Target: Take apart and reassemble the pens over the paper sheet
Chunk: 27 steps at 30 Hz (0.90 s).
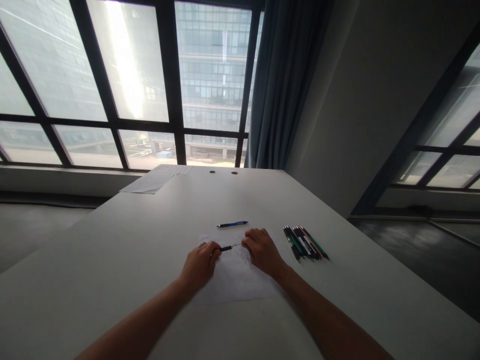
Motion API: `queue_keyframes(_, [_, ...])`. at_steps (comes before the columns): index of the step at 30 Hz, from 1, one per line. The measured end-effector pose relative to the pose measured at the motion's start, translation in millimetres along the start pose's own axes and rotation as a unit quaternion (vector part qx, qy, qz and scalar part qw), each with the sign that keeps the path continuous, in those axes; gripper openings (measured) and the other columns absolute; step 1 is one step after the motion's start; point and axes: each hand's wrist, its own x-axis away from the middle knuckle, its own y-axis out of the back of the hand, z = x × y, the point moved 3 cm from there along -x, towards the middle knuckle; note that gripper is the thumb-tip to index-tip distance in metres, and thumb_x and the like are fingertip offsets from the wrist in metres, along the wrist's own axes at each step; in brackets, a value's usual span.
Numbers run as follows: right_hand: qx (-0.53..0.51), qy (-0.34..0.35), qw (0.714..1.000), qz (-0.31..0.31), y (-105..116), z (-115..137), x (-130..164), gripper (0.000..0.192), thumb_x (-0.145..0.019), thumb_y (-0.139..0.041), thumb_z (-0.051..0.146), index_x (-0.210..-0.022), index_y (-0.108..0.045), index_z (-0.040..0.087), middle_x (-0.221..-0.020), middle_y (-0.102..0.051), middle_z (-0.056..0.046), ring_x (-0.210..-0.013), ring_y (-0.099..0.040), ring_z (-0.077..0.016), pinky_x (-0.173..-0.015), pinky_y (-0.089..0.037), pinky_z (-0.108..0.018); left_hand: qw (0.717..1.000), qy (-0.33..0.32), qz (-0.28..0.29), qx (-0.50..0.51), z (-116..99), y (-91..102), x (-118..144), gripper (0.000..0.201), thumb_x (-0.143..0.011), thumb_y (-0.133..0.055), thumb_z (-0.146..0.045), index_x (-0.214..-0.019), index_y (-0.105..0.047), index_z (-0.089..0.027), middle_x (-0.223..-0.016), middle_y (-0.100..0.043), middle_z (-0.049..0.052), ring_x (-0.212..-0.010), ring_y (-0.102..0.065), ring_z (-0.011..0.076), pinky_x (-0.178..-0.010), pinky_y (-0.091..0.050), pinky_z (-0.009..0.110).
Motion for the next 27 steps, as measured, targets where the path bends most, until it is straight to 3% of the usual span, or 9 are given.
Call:
queue_keyframes(5, [-0.001, 0.020, 1.000, 0.002, -2, 11, -5, 0.019, -0.093, -0.049, 0.010, -0.081, -0.062, 0.016, -0.091, -0.062, -0.008, -0.081, -0.051, -0.0191, -0.075, -0.034, -0.034, 0.999, -0.023, 0.006, 0.042, 1, -4.0, 0, 0.019, -0.094, -0.043, -0.027, -0.098, -0.060, -0.020, -0.093, -0.068, 0.007, -0.085, -0.064, 0.0217, -0.075, -0.048, 0.032])
queue_keyframes(9, [-0.075, 0.003, 0.997, 0.004, -5, 11, -5, 0.017, -0.097, -0.050, 0.020, -0.090, -0.065, 0.017, -0.095, -0.063, -0.008, -0.084, -0.054, -0.0182, -0.078, -0.037, -0.033, 0.996, -0.042, 0.005, 0.078, 1, -5.4, 0, 0.022, -0.095, -0.041, -0.029, -0.098, -0.060, -0.019, -0.093, -0.068, 0.009, -0.084, -0.064, 0.0221, -0.075, -0.049, 0.033])
queue_keyframes(12, [-0.114, -0.062, 0.991, -0.012, -5, -11, 1, 0.022, -0.097, -0.051, 0.028, -0.113, -0.063, 0.018, -0.111, -0.062, -0.010, -0.099, -0.056, -0.0203, -0.086, -0.039, -0.034, 0.996, -0.037, -0.002, 0.079, 2, -5.1, 0, 0.023, -0.096, -0.040, -0.031, -0.097, -0.060, -0.019, -0.091, -0.068, 0.009, -0.083, -0.064, 0.0220, -0.075, -0.049, 0.033])
queue_keyframes(14, [-0.071, -0.136, 0.988, -0.021, -5, -35, 7, 0.026, -0.096, -0.051, 0.028, -0.118, -0.061, 0.017, -0.113, -0.063, -0.011, -0.104, -0.055, -0.0228, -0.088, -0.039, -0.036, 0.997, -0.035, -0.002, 0.073, 3, -5.3, 0, 0.024, -0.096, -0.040, -0.031, -0.096, -0.060, -0.020, -0.092, -0.068, 0.009, -0.083, -0.064, 0.0220, -0.074, -0.050, 0.032])
queue_keyframes(17, [0.029, -0.217, 0.975, 0.037, -8, -64, 18, 0.023, -0.092, -0.056, 0.021, -0.111, -0.066, 0.016, -0.103, -0.066, -0.012, -0.098, -0.057, -0.0250, -0.084, -0.040, -0.036, 0.997, -0.034, 0.003, 0.063, 4, -6.4, -1, 0.023, -0.095, -0.040, -0.031, -0.096, -0.061, -0.020, -0.093, -0.068, 0.009, -0.084, -0.065, 0.0221, -0.075, -0.050, 0.032])
queue_keyframes(20, [0.050, -0.245, 0.962, 0.113, -17, -76, 23, 0.013, -0.087, -0.059, 0.015, -0.091, -0.071, 0.015, -0.091, -0.068, -0.011, -0.089, -0.060, -0.0245, -0.079, -0.042, -0.035, 0.998, -0.031, 0.005, 0.059, 5, -7.1, -1, 0.023, -0.095, -0.041, -0.029, -0.096, -0.061, -0.020, -0.093, -0.069, 0.009, -0.085, -0.065, 0.0220, -0.074, -0.050, 0.031])
queue_keyframes(22, [-0.001, -0.256, 0.960, 0.113, -20, -71, 22, 0.013, -0.086, -0.057, 0.012, -0.082, -0.069, 0.015, -0.087, -0.068, -0.010, -0.085, -0.062, -0.0226, -0.078, -0.044, -0.034, 0.998, -0.028, 0.004, 0.063, 4, -6.5, -1, 0.023, -0.094, -0.041, -0.029, -0.096, -0.062, -0.020, -0.093, -0.069, 0.009, -0.084, -0.064, 0.0220, -0.074, -0.050, 0.032])
queue_keyframes(24, [-0.108, -0.259, 0.957, 0.072, -20, -60, 18, 0.012, -0.086, -0.056, 0.012, -0.083, -0.068, 0.016, -0.087, -0.069, -0.008, -0.082, -0.063, -0.0197, -0.076, -0.046, -0.031, 0.997, -0.028, 0.001, 0.071, 3, -5.3, -1, 0.023, -0.094, -0.041, -0.028, -0.097, -0.062, -0.019, -0.093, -0.069, 0.009, -0.084, -0.064, 0.0221, -0.074, -0.050, 0.032])
queue_keyframes(27, [-0.277, -0.242, 0.930, 0.016, -17, -35, 9, 0.011, -0.086, -0.058, 0.021, -0.089, -0.069, 0.018, -0.083, -0.071, -0.004, -0.072, -0.063, -0.0168, -0.069, -0.049, -0.029, 0.997, -0.027, 0.003, 0.076, 2, -4.4, 0, 0.023, -0.094, -0.041, -0.029, -0.097, -0.061, -0.019, -0.093, -0.068, 0.009, -0.084, -0.064, 0.0222, -0.075, -0.050, 0.033])
